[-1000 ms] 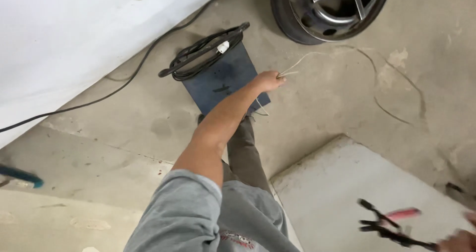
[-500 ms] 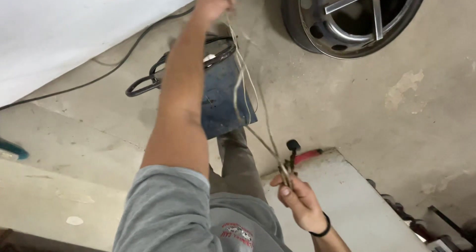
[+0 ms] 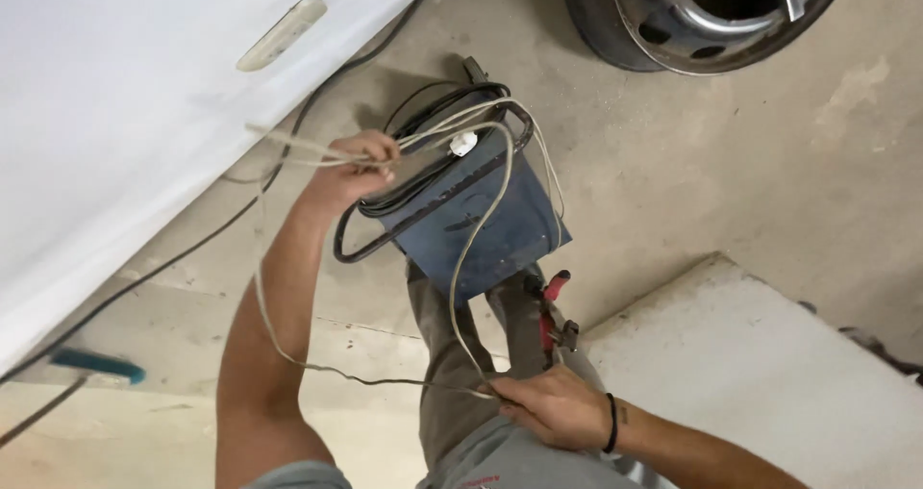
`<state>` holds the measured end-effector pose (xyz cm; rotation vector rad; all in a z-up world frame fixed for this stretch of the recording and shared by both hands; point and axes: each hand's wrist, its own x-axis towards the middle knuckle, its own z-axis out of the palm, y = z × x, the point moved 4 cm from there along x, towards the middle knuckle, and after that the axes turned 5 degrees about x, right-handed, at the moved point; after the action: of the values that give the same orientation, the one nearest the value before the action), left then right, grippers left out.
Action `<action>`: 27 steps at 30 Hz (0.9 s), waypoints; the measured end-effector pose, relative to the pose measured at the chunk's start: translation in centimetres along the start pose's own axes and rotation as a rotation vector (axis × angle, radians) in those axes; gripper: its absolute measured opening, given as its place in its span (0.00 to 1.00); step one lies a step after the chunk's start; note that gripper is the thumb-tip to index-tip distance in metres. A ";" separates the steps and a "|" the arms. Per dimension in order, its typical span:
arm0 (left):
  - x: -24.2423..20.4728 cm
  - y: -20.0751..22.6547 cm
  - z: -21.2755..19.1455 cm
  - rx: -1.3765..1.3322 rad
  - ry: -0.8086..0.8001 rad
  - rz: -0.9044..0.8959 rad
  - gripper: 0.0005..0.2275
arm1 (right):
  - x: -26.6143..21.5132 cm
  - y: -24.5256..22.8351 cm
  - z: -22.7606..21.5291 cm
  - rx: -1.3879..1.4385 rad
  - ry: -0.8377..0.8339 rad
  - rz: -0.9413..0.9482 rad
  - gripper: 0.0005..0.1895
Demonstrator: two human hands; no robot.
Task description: The person uses pliers to strip and cut wires connected to a copper coil assembly on a workbench. They then move to the floor to plug a power cord into a wall outlet and return to the workbench to connect a smartphone charger to the setup.
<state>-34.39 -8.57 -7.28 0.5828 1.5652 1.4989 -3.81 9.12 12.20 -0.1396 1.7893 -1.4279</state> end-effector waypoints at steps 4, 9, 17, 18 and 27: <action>-6.1 0.5 -2.3 0.567 -0.160 0.318 0.04 | 0.5 4.3 6.3 -0.141 -0.149 0.105 0.17; -7.4 0.4 -5.2 1.226 -0.491 0.332 0.24 | 1.6 6.9 9.3 -0.097 -0.122 0.335 0.14; -4.8 1.3 -9.7 1.481 -0.631 0.515 0.25 | 2.5 3.5 16.4 -0.341 -0.023 -0.070 0.34; -4.8 0.5 -9.5 1.656 -0.727 0.497 0.26 | 2.4 3.5 18.2 -0.318 -0.229 0.028 0.35; -6.9 0.2 -7.4 1.671 -0.926 0.537 0.28 | -8.9 12.6 20.0 -0.442 -0.249 0.389 0.37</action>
<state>-36.97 -18.29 -6.05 2.2905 1.5398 -0.3018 19.92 3.19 5.76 -0.1770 1.7779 -0.7002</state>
